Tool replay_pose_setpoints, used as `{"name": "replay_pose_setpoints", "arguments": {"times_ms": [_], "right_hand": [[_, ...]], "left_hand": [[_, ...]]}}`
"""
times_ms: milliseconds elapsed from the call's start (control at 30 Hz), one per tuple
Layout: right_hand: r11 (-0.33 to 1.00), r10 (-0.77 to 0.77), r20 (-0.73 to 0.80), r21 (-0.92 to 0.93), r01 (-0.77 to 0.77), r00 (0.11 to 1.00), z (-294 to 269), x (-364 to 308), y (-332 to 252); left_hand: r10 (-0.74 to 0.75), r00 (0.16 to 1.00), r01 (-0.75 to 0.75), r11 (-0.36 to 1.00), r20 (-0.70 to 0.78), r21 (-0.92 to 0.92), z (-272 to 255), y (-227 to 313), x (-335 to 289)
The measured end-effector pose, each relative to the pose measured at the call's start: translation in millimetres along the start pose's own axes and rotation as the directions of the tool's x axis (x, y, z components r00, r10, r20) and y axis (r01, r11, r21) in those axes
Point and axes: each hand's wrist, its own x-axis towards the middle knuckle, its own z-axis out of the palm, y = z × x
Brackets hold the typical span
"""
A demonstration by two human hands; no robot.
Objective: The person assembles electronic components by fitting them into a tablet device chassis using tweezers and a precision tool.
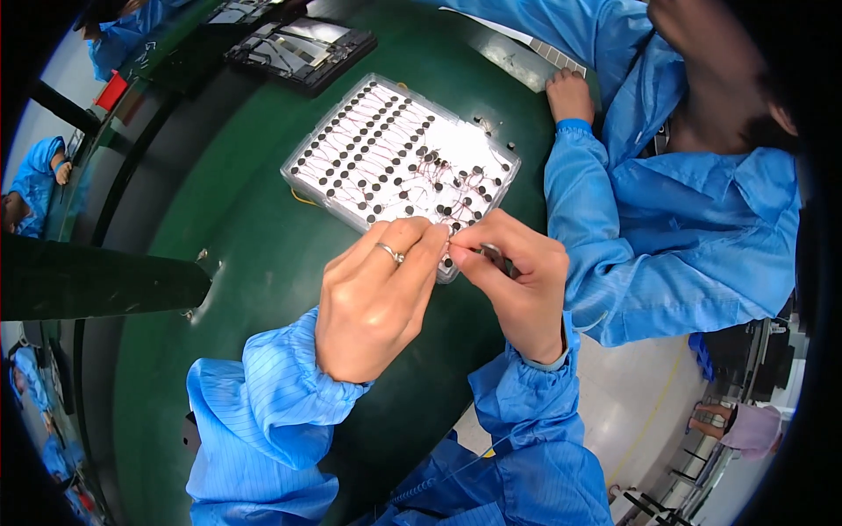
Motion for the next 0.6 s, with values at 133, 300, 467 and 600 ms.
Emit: {"name": "replay_pose_setpoints", "arguments": {"times_ms": [133, 300, 467, 600], "right_hand": [[0.996, -0.068, 0.003, -0.051, 0.068, 0.998, 3, -3, 4], [0.994, 0.016, -0.052, 0.112, -0.01, 0.999, -2, 0, 7], [0.964, 0.263, -0.475, 0.103, -0.244, 0.84, -38, 35, 58], [0.922, 0.367, -0.559, 0.111, -0.372, 0.743, -46, 56, 122]], "left_hand": [[-0.034, 0.999, 0.033, 0.997, 0.014, 0.064, -2, 5, 3], [-0.11, 0.993, 0.113, 0.99, -0.034, 0.089, -13, -5, 5], [-0.353, 0.929, 0.335, 0.931, 0.115, 0.146, -30, -18, -14], [-0.487, 0.797, 0.405, 0.869, 0.356, 0.284, -35, -20, -41]]}}
